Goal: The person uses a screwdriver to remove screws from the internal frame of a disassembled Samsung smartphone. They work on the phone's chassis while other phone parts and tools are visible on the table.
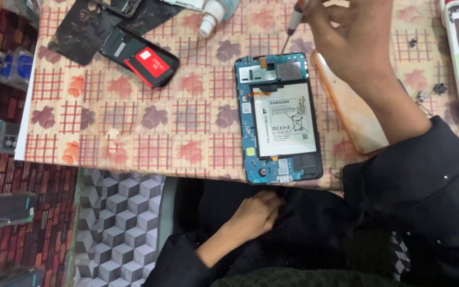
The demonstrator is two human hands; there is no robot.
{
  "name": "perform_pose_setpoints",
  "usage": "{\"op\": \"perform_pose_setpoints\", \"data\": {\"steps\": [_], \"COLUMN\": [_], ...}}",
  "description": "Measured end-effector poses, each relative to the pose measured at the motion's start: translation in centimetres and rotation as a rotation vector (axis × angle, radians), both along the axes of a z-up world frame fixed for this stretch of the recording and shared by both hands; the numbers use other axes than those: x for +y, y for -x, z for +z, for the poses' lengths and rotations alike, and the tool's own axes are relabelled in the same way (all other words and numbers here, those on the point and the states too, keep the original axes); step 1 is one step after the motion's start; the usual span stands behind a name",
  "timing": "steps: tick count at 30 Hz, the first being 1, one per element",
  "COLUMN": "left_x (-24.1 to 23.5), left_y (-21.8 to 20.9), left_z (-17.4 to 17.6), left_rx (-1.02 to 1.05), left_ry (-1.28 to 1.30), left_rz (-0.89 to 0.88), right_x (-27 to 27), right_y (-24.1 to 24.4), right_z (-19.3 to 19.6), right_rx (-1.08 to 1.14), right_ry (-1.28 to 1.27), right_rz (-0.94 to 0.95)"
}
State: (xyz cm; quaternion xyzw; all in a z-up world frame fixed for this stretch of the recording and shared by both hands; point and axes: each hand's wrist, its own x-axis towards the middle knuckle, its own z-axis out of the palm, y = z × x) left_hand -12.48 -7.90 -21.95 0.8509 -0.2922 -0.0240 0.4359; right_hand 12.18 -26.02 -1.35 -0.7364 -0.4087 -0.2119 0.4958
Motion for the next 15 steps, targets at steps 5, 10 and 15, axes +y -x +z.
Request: {"op": "perform_pose_setpoints", "data": {"steps": [5,10,15], "left_x": [-3.9,-7.5,-10.7], "left_y": [-2.1,-1.6,-0.6], "left_z": [-11.5,-18.1,-22.0], "left_rx": [0.012,-0.226,-0.290], "left_ry": [-0.341,-0.640,-0.815], "left_rz": [0.027,0.068,0.103], "right_x": [0.9,0.8,0.1], "right_y": [0.1,0.1,0.1], "right_z": [1.0,1.4,2.4], "right_rx": [-0.012,0.003,-0.014], "right_ry": [0.010,0.012,-0.023], "right_rz": [-0.053,-0.122,-0.117]}}
